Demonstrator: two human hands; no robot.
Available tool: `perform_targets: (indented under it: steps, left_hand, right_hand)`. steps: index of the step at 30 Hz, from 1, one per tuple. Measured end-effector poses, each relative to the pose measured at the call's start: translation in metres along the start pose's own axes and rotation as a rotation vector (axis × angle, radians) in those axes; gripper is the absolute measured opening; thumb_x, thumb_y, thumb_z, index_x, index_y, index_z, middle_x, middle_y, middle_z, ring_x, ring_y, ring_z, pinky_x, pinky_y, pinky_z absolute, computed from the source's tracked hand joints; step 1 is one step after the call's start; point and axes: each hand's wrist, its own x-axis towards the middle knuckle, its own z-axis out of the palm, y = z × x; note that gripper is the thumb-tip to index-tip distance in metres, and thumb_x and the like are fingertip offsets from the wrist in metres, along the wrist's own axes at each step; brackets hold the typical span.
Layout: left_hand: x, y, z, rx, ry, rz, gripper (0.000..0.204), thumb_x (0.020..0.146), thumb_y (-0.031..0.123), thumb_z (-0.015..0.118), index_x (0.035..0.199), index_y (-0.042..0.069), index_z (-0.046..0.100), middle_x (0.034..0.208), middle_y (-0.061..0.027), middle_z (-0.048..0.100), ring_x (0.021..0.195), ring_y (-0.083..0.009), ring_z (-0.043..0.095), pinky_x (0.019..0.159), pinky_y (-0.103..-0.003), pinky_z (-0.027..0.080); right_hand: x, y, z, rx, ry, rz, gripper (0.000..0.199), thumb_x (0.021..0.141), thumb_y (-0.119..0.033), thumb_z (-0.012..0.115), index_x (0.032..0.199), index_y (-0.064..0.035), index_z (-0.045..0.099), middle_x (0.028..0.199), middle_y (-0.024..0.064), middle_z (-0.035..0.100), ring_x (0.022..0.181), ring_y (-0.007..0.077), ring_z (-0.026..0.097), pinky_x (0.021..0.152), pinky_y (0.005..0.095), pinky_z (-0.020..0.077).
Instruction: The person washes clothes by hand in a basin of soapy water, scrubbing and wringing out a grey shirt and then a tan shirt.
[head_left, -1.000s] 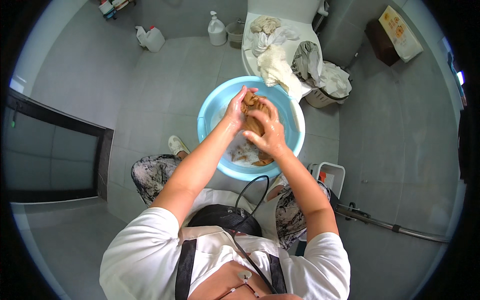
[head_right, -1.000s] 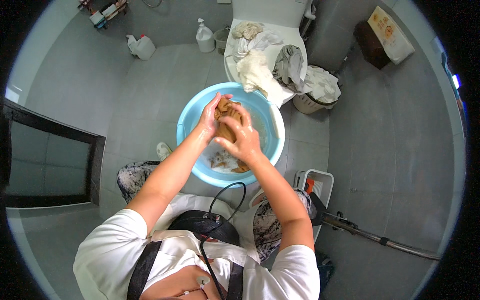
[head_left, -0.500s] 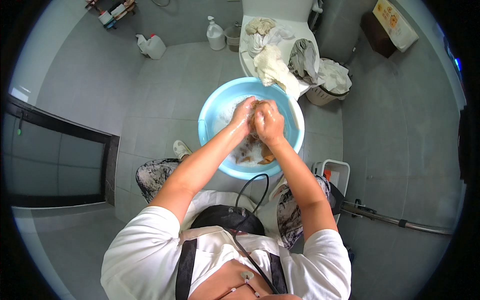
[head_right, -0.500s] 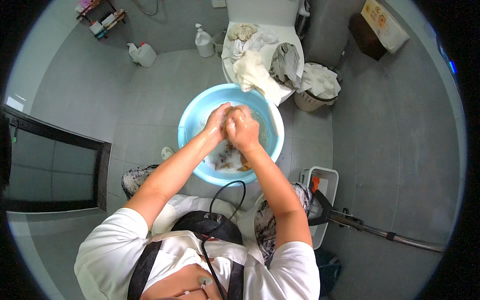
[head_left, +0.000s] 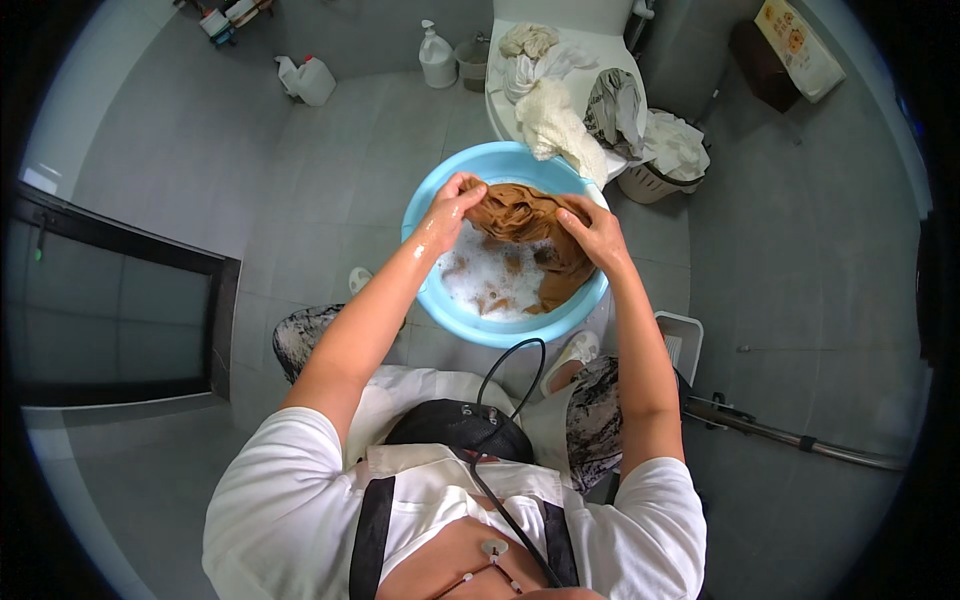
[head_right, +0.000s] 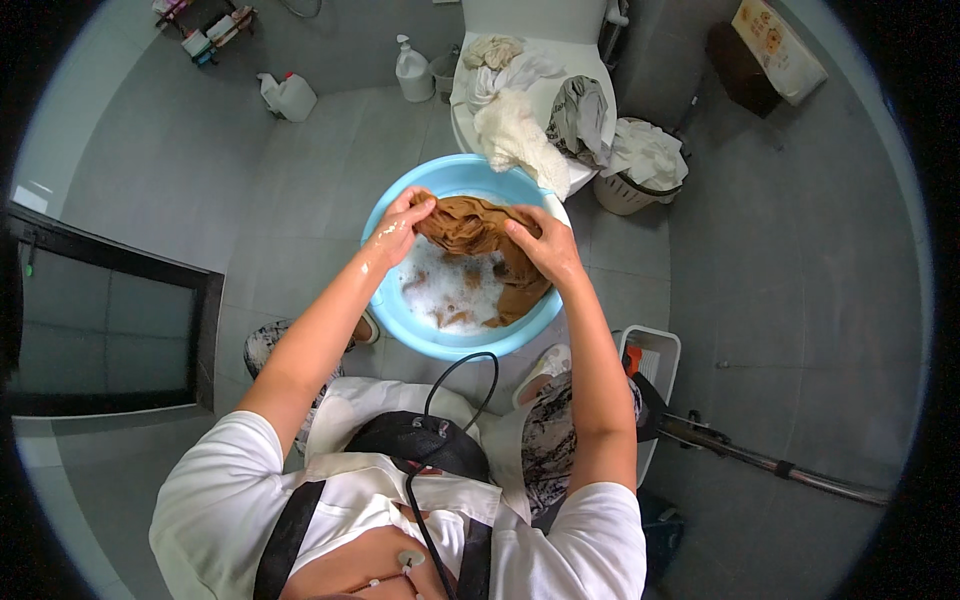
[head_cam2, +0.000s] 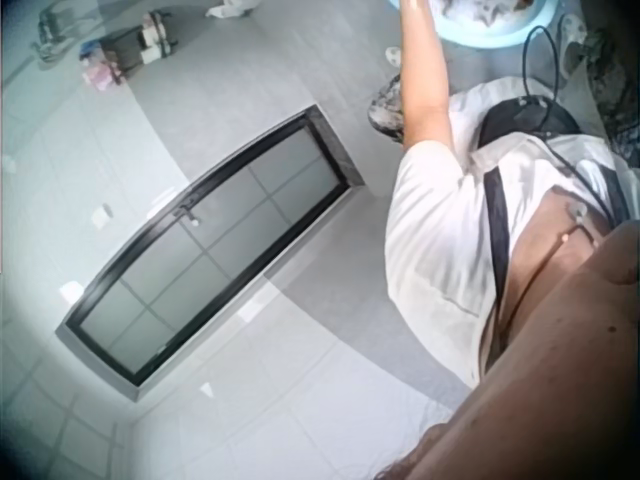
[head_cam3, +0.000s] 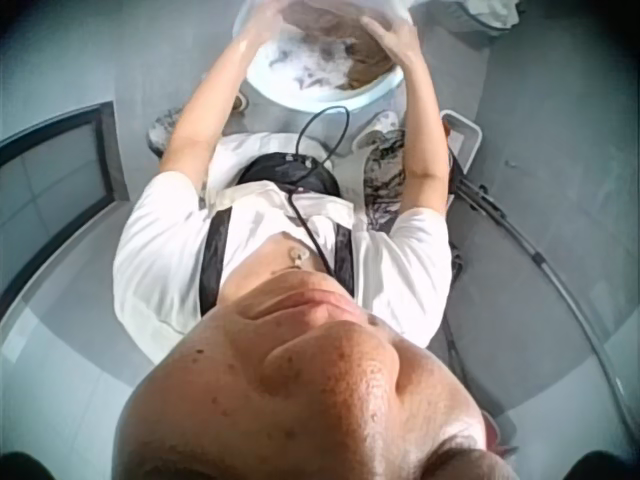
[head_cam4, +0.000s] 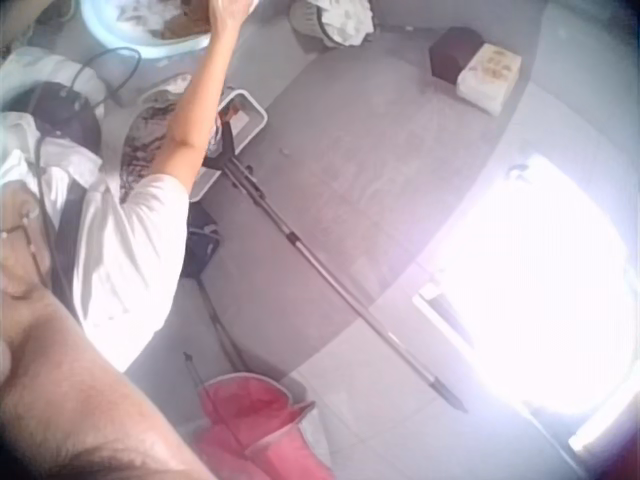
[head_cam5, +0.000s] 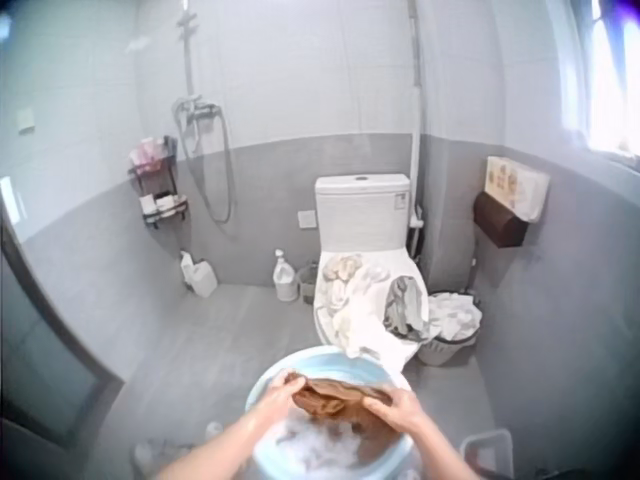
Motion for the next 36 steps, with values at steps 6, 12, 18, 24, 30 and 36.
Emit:
perform_targets:
  steps: [6, 12, 18, 24, 30, 36]
  left_hand:
    - [0.023, 0.015, -0.019, 0.252, 0.202, 0.254, 0.014, 0.08, 0.014, 0.06, 0.091, 0.01, 0.053, 0.086, 0.0015, 0.049, 0.085, -0.0093, 0.045, 0.075, -0.026, 0.036]
    - [0.003, -0.01, -0.014, -0.048, 0.329, 0.01, 0.012, 0.083, 0.017, 0.056, 0.093, 0.012, 0.053, 0.088, 0.0011, 0.049, 0.088, -0.0124, 0.044, 0.076, -0.037, 0.036]
    - [-0.026, -0.054, -0.009, -0.32, 0.6, -0.347, 0.027, 0.081, 0.02, 0.057, 0.105, 0.012, 0.049, 0.111, -0.0062, 0.05, 0.107, -0.0235, 0.042, 0.088, -0.046, 0.03]
    - [-0.012, -0.072, -0.028, -0.293, 0.589, -0.459, 0.029, 0.08, 0.017, 0.058, 0.106, 0.007, 0.049, 0.103, -0.0107, 0.055, 0.092, -0.0266, 0.052, 0.078, -0.039, 0.043]
    - [-0.005, -0.084, -0.028, -0.322, 0.292, -0.484, 0.029, 0.079, 0.013, 0.06, 0.105, 0.004, 0.051, 0.104, -0.012, 0.056, 0.092, -0.0242, 0.055, 0.076, -0.037, 0.049]
    - [-0.017, -0.056, -0.014, -0.429, -0.02, -0.548, 0.042, 0.077, 0.016, 0.065, 0.113, 0.003, 0.047, 0.107, -0.0116, 0.055, 0.099, -0.0246, 0.055, 0.086, -0.041, 0.045]
  right_hand:
    - [-0.018, -0.008, 0.001, -0.468, 0.114, -0.274, 0.031, 0.067, -0.01, 0.063, 0.097, -0.0073, 0.057, 0.095, 0.0106, 0.057, 0.088, 0.0284, 0.056, 0.073, 0.0357, 0.0463]
    - [-0.034, -0.011, 0.033, -0.635, 0.042, -0.482, 0.02, 0.07, -0.01, 0.059, 0.09, -0.0077, 0.058, 0.098, 0.008, 0.055, 0.091, 0.0277, 0.054, 0.071, 0.0351, 0.0472]
    - [-0.03, 0.003, 0.05, -0.326, -0.39, -0.345, 0.017, 0.077, -0.017, 0.057, 0.089, -0.0067, 0.063, 0.1, 0.0121, 0.059, 0.086, 0.03, 0.057, 0.073, 0.0376, 0.0462]
    - [0.016, 0.023, 0.055, -0.794, -0.222, 0.048, 0.022, 0.08, -0.023, 0.054, 0.092, -0.0069, 0.063, 0.09, 0.0154, 0.061, 0.085, 0.0332, 0.058, 0.074, 0.0378, 0.0469]
    - [0.026, 0.045, 0.089, -0.652, -0.199, 0.057, 0.028, 0.08, -0.027, 0.054, 0.097, -0.0063, 0.061, 0.091, 0.0167, 0.06, 0.091, 0.0287, 0.057, 0.079, 0.0352, 0.0445]
    - [0.031, 0.027, 0.078, 0.514, -0.03, 0.379, 0.02, 0.082, -0.024, 0.053, 0.086, -0.0046, 0.054, 0.081, 0.0028, 0.053, 0.074, 0.0149, 0.048, 0.069, 0.0272, 0.0386]
